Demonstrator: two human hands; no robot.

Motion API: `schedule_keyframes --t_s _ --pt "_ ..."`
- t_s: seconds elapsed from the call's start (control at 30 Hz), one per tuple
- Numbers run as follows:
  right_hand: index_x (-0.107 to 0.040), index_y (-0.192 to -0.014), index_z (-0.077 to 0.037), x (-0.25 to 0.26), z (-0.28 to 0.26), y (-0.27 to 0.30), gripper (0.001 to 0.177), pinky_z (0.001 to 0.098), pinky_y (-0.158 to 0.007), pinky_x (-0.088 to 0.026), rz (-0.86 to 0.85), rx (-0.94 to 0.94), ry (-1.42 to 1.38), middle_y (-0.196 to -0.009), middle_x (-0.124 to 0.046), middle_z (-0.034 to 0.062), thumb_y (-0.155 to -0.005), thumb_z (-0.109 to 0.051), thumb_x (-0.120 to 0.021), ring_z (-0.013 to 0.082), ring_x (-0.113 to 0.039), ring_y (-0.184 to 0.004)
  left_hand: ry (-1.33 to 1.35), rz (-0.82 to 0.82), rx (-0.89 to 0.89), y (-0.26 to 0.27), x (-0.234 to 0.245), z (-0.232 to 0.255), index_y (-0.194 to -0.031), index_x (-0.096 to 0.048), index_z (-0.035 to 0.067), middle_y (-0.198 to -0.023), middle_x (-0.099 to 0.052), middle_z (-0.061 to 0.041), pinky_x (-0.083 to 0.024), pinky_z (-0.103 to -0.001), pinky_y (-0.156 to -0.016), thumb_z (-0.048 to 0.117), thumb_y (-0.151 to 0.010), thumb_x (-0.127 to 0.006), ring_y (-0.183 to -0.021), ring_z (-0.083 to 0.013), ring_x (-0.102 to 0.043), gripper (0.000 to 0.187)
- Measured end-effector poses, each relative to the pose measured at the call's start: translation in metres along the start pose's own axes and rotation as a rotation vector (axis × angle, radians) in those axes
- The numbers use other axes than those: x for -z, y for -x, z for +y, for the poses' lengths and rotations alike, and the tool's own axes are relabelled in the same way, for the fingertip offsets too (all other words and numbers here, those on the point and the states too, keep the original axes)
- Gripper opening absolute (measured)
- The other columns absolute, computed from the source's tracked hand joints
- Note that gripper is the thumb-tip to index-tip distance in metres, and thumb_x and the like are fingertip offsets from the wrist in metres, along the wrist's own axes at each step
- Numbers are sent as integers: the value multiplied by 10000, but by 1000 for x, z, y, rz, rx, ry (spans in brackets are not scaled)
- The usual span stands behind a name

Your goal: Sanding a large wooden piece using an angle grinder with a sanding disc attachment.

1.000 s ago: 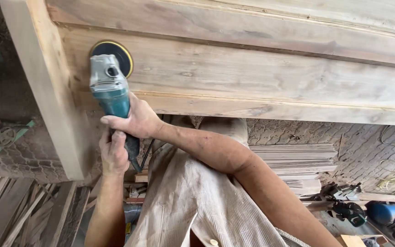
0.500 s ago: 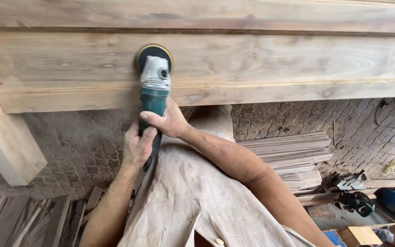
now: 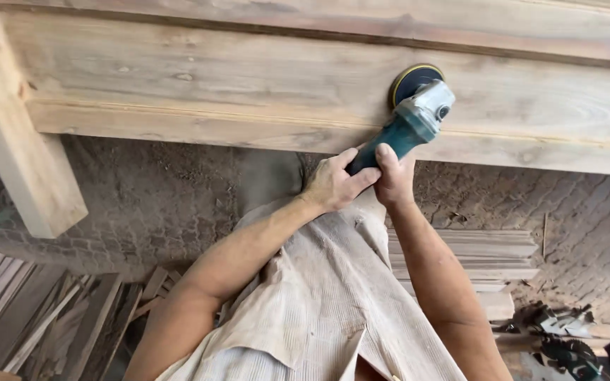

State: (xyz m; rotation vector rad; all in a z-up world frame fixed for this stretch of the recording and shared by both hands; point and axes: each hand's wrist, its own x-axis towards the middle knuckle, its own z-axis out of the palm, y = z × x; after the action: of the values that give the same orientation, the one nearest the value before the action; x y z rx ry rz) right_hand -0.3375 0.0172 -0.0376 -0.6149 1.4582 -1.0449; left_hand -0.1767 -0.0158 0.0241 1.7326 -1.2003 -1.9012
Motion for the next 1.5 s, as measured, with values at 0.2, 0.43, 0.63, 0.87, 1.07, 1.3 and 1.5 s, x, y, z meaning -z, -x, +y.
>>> schedule_keyframes --t_s 0.2,0.43,0.63,0.87,1.07,1.3,1.5 --pt "-612 -1032 -33 -125 1 8 327 418 -707 -545 -166 3 118 -863 -582 84 -887 -274 -779 187 -576 -806 -31 151 -1 37 87 -45 -896 -646 172 -704 -666 -173 -524 -431 -614 525 -861 -756 -712 -303 -710 372" --pt "-724 -985 -25 -256 45 22 250 354 -603 -557 -343 -73 59 -798 -673 94 -835 -192 -833 135 -603 -736 88 235 178 80 202 -112 -1048 -708 168 -863 -730 -168 -567 -444 -766 418 -856 -755 -873 -285 -716 318" --pt "-707 -972 -110 -370 43 26 368 406 -590 -533 -439 -147 105 -773 -688 83 -753 -360 -865 171 -644 -705 139 381 98 107 285 -157 -1178 -666 39 -980 -687 -227 -530 -515 -854 330 -929 -690 -962 -306 -645 384" --pt "-678 -1024 -96 -376 42 30 389 405 -692 -569 -391 -207 204 -850 -709 125 -799 -360 -853 244 -689 -805 223 355 78 102 303 -153 -1141 -689 0 -1034 -712 -262 -531 -540 -922 287 -897 -688 -1041 -367 -684 377" --pt "-691 -1012 -64 -365 55 31 243 344 -673 -560 -310 -138 206 -841 -674 62 -899 -256 -789 150 -635 -770 254 263 111 91 310 -136 -1034 -743 83 -930 -754 -176 -581 -465 -860 357 -840 -795 -955 -322 -735 340" --pt "-692 -970 -95 -486 74 13 401 419 -641 -550 -616 -202 244 -786 -676 119 -755 -367 -894 216 -668 -756 282 602 167 111 366 -150 -1167 -689 84 -1026 -712 -285 -548 -514 -843 430 -950 -635 -1008 -364 -695 412" --pt "-723 -1027 -128 -480 21 6 398 398 -662 -579 -551 -151 197 -817 -693 71 -731 -312 -916 158 -650 -778 364 584 64 106 368 -107 -1139 -694 17 -982 -679 -266 -514 -508 -921 327 -886 -707 -1024 -315 -656 400"
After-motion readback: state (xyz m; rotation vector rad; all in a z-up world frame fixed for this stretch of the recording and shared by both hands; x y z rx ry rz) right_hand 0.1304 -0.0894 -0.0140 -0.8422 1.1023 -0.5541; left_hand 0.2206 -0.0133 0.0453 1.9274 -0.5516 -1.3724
